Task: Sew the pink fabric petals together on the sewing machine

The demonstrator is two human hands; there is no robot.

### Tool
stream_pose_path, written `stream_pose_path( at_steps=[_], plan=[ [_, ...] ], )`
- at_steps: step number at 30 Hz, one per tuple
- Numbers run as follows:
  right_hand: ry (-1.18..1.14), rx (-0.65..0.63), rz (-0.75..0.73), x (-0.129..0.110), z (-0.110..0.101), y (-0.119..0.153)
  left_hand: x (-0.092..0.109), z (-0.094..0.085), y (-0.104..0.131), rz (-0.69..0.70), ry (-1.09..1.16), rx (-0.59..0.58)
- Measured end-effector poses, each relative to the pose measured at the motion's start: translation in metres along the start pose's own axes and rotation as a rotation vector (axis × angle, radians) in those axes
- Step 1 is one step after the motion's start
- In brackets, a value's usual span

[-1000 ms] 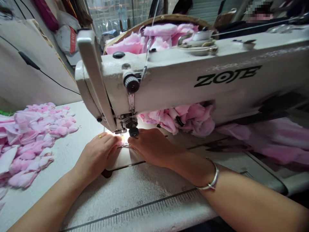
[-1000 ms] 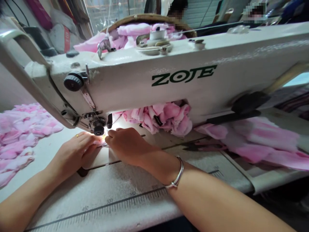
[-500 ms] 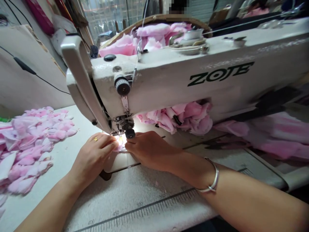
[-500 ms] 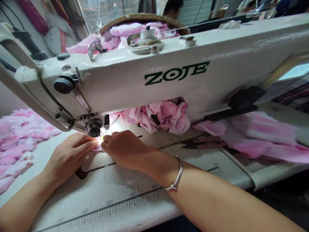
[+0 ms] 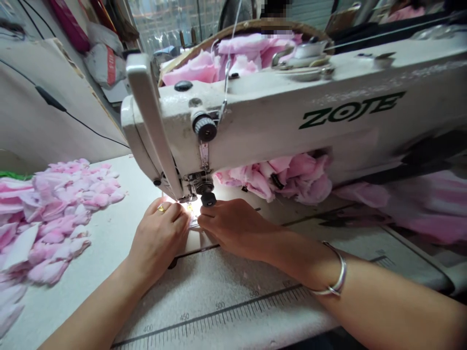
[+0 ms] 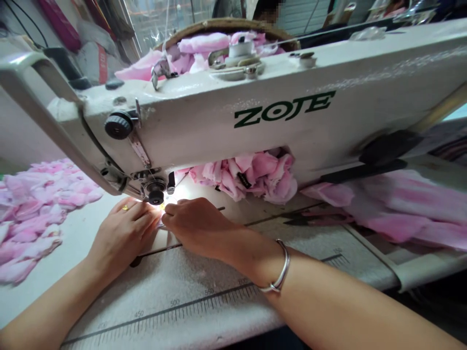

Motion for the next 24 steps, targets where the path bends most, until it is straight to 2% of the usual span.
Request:
stream_pose_path(
  at_steps=[5,9,17,24],
  plan=[
    [-0.007,-0.055,0.106,0.011,-0.005,0.002,-0.001,-0.001,0.008,-0.092,0.152,-0.069],
    [-0.003,-0.042,0.223,0.020,-0.005,0.003,0.000,-0.001,0.014,-0.133,0.199,-0.140],
    [0.115,-0.103,0.206,0.013,-0.002,-0.001,0.002,-0.002,0.015,-0.198,0.293,-0.220],
    [0.146,-0.140,0.198,0.012,-0.004,-0.003,0.003,-0.007,0.015,-0.260,0.431,-0.207]
  ],
)
Point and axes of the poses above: each hand's wrist, its own y-axis away from the middle knuckle, its own z-axis out of the palm, x = y × z, the point moved 3 cm from there along -y, towards the middle knuckle, and after that the axes turned 11 degrees about x, right-handed, at the moved point
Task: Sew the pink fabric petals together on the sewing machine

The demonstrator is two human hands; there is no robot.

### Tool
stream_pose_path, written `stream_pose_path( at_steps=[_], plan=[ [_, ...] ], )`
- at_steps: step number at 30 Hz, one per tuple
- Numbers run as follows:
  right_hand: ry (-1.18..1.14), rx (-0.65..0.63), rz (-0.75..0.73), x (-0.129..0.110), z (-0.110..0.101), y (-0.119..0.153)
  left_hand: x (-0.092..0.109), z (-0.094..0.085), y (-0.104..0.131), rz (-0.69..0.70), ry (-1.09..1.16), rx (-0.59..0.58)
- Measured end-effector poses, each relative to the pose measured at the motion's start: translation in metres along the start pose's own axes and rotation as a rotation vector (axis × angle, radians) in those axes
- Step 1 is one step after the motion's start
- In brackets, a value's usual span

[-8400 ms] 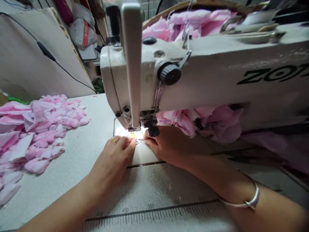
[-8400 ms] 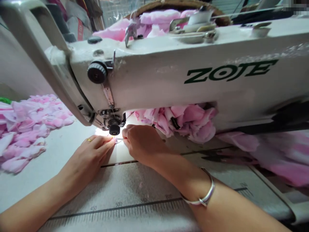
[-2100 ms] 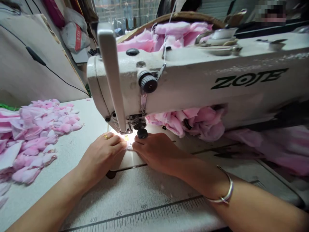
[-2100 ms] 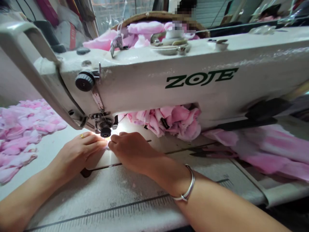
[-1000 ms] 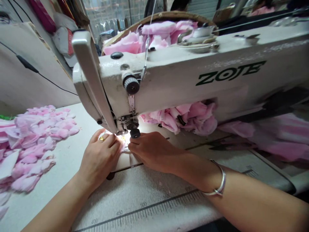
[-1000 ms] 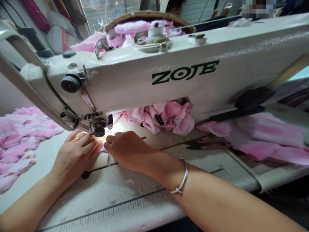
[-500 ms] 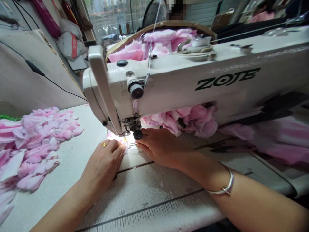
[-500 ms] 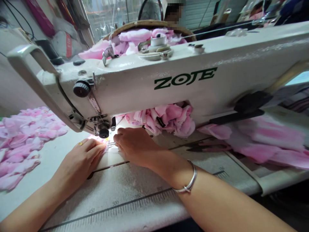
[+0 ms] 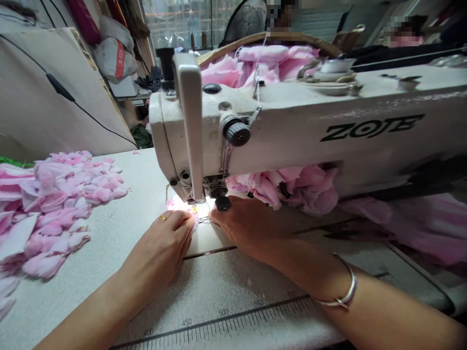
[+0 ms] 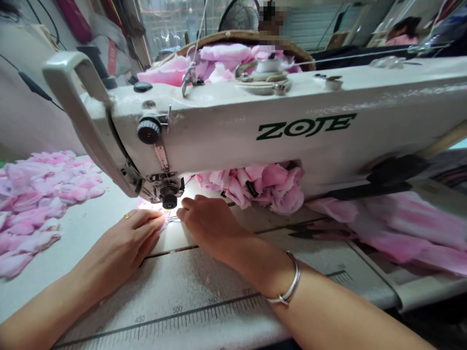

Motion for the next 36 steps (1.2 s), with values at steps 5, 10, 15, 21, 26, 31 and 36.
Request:
stream_pose_path(
  at_steps=[5,10,15,21,26,31,36],
  plan=[
    [0.024,0.007,-0.008,0.001,0.000,0.001,0.001,0.006,0.000,0.012,-0.078,-0.054],
    [0.050,0.046,-0.024,0.000,0.000,0.002,0.003,0.013,0.003,0.020,-0.207,-0.144],
    [0.088,0.085,-0.026,0.000,0.000,0.001,0.011,0.012,0.002,0.068,-0.272,-0.086],
    [0.153,0.120,-0.033,0.000,0.001,-0.002,0.014,0.010,-0.005,0.001,-0.206,-0.103],
    [0.198,0.165,-0.029,0.000,0.005,-0.003,0.010,0.012,-0.004,-0.030,-0.137,-0.086],
    [0.181,0.106,0.015,-0.001,0.005,-0.004,0.003,0.015,-0.001,-0.014,-0.111,-0.050],
    [0.152,0.082,0.043,0.001,0.003,-0.003,-0.004,0.009,0.001,0.007,-0.076,0.060]
  ],
)
Point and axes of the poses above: each hand's wrist, its own y-axis away from the middle knuckle, its own z-axis out of the palm, x = y × z, the point moved 3 cm from there along -y, towards the middle knuckle, and after that the axes turned 11 degrees about x, right-handed, at the moved point
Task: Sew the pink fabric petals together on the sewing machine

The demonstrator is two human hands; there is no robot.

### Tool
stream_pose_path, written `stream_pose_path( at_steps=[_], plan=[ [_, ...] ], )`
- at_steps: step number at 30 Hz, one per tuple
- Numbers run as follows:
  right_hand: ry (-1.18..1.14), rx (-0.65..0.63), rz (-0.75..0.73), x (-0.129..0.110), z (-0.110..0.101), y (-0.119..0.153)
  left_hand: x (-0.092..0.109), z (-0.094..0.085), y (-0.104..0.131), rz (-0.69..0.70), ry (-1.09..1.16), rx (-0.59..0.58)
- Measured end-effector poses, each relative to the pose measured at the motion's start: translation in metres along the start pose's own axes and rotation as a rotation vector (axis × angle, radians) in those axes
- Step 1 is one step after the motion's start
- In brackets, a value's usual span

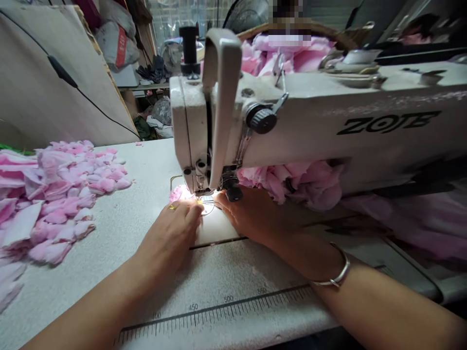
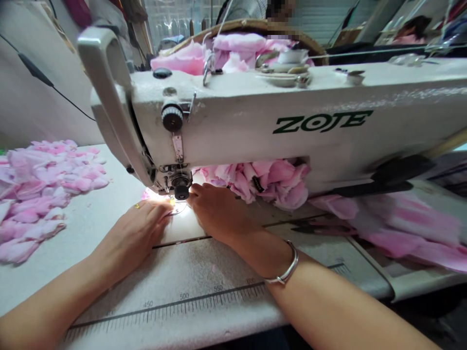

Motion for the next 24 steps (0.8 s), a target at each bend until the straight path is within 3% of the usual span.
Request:
stream_pose_path(
  at_steps=[5,13,24],
  plan=[
    [-0.071,0.023,0.017,0.005,0.001,0.002,-0.014,-0.021,0.000,-0.028,-0.060,0.181],
    [-0.203,-0.012,0.078,0.007,0.002,0.004,-0.032,-0.021,0.000,0.067,-0.281,0.159],
    [-0.294,-0.014,0.105,0.006,-0.004,0.004,-0.005,-0.034,0.001,0.441,-0.260,0.136]
  ],
)
Point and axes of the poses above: each hand's wrist, its own y-axis away from the middle knuckle, its own z-axis out of the palm, x = y × z, the point moved 3 cm from there along -y, towards the middle knuckle, and after that the axes turned 11 degrees about x, right-handed, at the moved point
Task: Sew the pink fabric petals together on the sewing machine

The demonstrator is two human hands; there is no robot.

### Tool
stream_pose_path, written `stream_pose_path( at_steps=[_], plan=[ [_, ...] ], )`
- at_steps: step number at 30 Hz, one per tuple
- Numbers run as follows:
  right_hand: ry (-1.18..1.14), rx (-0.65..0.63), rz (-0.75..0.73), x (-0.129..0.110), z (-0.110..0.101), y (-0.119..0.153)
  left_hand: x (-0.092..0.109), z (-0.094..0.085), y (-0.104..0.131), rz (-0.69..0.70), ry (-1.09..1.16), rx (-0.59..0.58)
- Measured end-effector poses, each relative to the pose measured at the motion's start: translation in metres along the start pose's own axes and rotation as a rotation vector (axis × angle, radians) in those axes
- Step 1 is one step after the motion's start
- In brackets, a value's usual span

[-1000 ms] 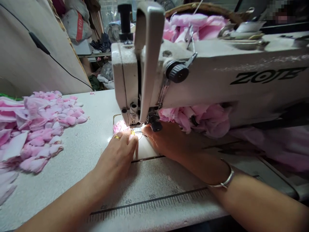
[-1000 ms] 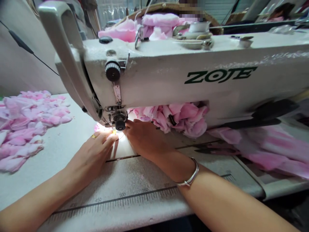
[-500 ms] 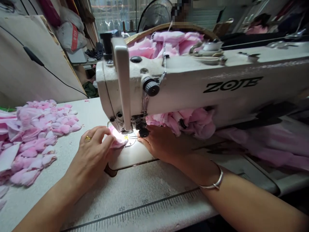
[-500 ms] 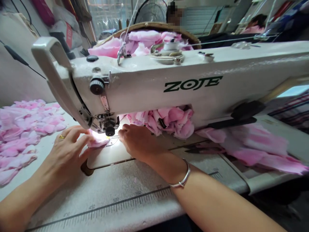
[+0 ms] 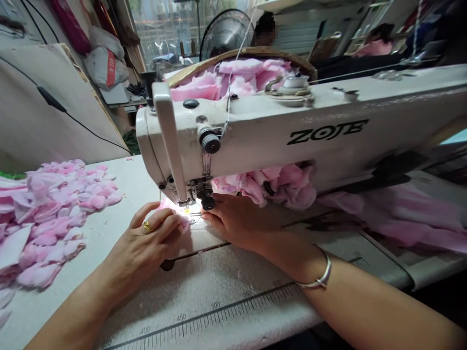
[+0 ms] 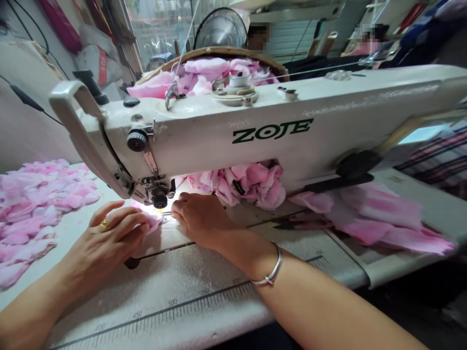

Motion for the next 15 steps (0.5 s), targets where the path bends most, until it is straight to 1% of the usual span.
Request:
stream_pose_path(
  at_steps=[2,4,8,11,13,15],
  plan=[
    [-0.010,-0.020,0.000,0.002,0.000,0.000,0.000,0.000,0.001,0.024,0.003,0.018],
    [-0.025,-0.031,-0.012,0.003,0.000,0.001,-0.002,0.002,0.001,0.008,0.006,0.001],
    [-0.039,-0.005,-0.025,0.003,-0.001,0.001,-0.005,0.006,0.001,-0.088,0.043,-0.084],
    [-0.057,-0.001,-0.021,-0.001,0.000,0.000,-0.004,0.006,0.000,-0.134,0.072,-0.097],
    [-0.060,-0.001,-0.011,-0.006,0.002,-0.002,-0.002,0.005,0.000,-0.125,0.072,-0.099],
    [-0.055,-0.007,0.003,-0.012,0.004,-0.005,0.002,0.005,0.001,-0.067,0.056,-0.125]
  ],
)
Point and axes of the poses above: each hand's wrist, its own y-axis away from the middle knuckle, its own z-axis out of the palm, x = y × z, the point moved 3 cm from there along -y, towards the middle knuckle, and after that the axes turned 11 degrees about x, right-handed, at the moved point
